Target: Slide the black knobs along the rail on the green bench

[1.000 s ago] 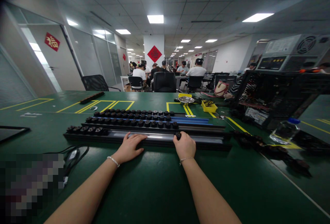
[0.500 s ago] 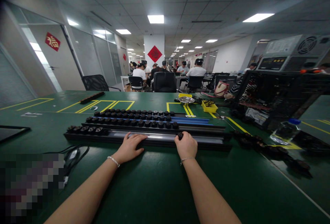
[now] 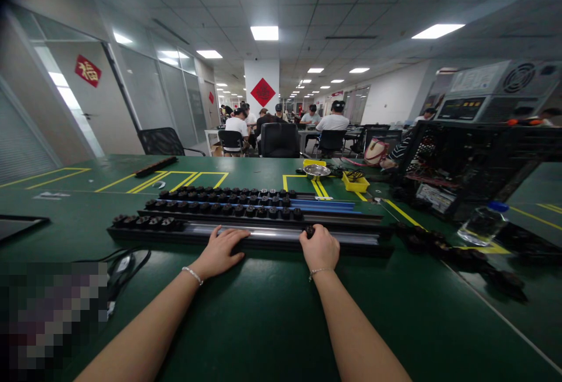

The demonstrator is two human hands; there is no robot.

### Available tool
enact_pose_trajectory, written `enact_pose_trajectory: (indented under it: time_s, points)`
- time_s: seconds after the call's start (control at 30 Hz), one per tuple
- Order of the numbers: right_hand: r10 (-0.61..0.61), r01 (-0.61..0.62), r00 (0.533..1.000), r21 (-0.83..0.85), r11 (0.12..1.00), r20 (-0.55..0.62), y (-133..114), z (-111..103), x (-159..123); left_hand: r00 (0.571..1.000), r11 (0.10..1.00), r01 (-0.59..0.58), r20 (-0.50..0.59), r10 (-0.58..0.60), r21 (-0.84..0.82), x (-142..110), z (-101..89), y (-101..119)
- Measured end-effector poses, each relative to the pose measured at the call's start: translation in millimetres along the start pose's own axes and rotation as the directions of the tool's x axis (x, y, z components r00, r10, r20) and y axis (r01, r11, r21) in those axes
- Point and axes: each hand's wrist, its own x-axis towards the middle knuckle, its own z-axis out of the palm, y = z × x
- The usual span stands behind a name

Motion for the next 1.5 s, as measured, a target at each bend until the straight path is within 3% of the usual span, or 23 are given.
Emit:
enact_pose_trajectory:
  time_s: [1.5]
  points:
    - [0.081,-0.080,0.997,-0.034,0.996,0.012,6.7,-6.4,5.6,0.999,1.000,-0.019,-0.031,0.019,0.002,0.1,2.8,-2.3]
